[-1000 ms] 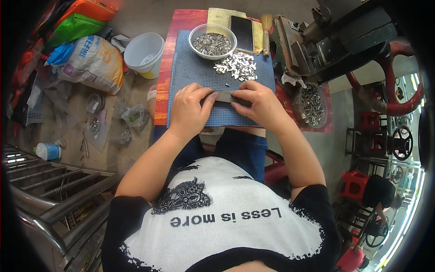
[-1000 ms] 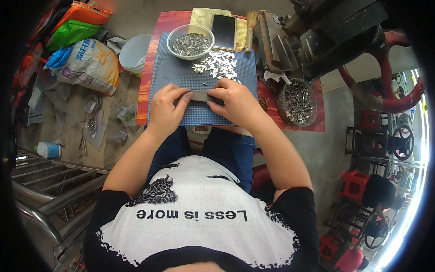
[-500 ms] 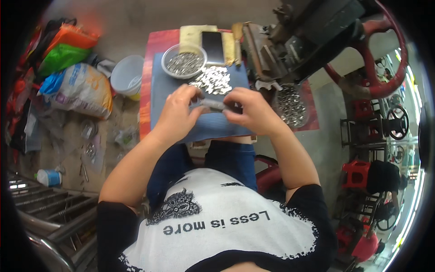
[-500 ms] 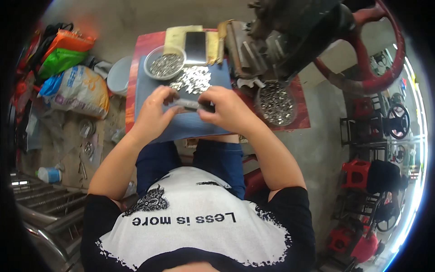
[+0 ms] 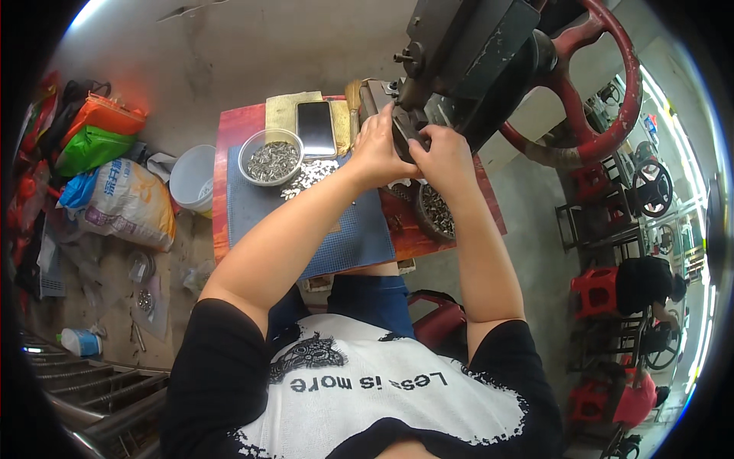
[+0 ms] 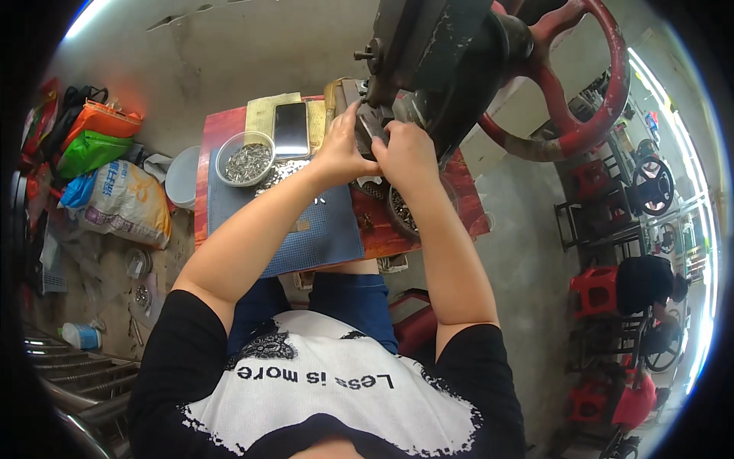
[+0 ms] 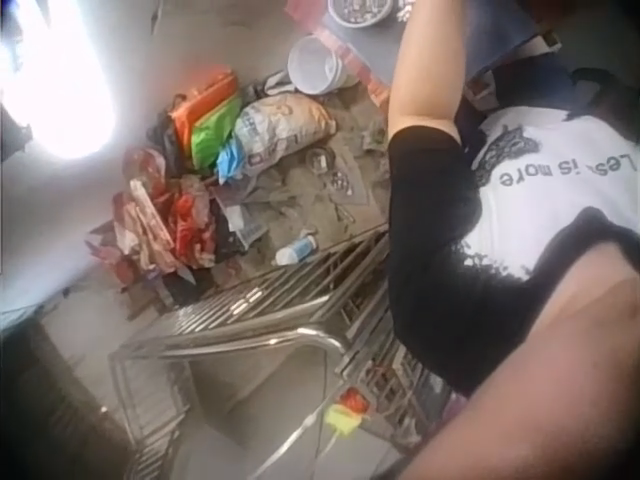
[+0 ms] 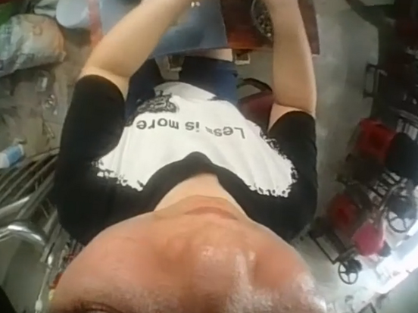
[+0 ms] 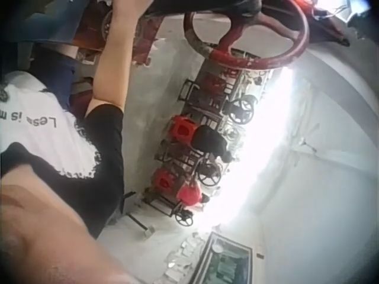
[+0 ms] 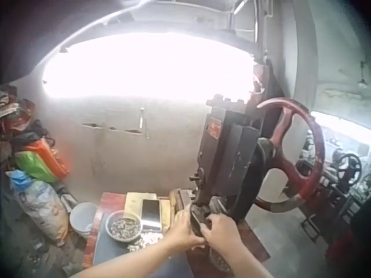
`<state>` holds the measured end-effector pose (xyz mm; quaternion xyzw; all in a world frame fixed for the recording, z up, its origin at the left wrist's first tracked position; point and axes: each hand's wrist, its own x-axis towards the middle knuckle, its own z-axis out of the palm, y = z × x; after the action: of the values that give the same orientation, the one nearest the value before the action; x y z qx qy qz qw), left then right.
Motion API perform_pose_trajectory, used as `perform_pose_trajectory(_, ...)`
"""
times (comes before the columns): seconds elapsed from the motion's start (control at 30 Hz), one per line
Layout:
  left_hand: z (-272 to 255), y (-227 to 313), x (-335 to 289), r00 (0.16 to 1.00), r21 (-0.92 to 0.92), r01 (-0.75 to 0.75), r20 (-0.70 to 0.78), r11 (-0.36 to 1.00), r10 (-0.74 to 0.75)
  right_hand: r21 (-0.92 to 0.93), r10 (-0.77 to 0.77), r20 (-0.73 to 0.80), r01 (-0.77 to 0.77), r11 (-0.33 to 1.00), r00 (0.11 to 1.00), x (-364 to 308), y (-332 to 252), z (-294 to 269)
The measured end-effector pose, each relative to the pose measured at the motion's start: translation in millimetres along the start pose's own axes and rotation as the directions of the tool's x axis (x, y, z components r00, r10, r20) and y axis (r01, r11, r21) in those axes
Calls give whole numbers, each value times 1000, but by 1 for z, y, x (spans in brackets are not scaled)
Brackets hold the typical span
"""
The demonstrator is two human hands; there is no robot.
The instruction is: Assembling small decorative metal components onto a strip and securing them using a manual press.
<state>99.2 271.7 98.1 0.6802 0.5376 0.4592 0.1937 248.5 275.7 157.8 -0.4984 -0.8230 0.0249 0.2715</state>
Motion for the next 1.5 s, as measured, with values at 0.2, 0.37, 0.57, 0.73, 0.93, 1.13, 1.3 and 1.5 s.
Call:
perform_pose_trajectory(0.2,4,1,-2,994,60,-28,-108,998,34,128,-3,-29,6,992,1000,5,11,-3)
perform_pose_trajectory(0.37,6,-1,-3,988,121,-79,-121,990,94,131,63,6,-63,989,998,20,50,17)
perform_pose_trajectory(0.57,-1,13,-3,999,107,-37,-31,994,41,99,165,107,-175,980,981,26,65,32)
perform_pose_trajectory(0.73,-4,16,-4,998,69,30,-63,997,-26,-94,-40,-903,-106,990,428,-2,73,-73)
perform_pose_trajectory(0.93,3,9,3,998,134,13,-57,991,-5,-36,25,-921,-149,988,390,-1,176,-102)
perform_pose_trajectory(1.13,-1,-11,25,999,85,-8,-37,996,11,230,216,-788,-50,972,577,14,170,-184)
perform_pose_trajectory(1.3,-12,-21,59,993,4,45,113,999,-45,214,305,-618,-219,952,724,58,152,-262)
perform_pose_trajectory(1.5,-8,-26,66,988,19,58,143,998,-61,368,336,-634,-110,923,697,58,164,-256)
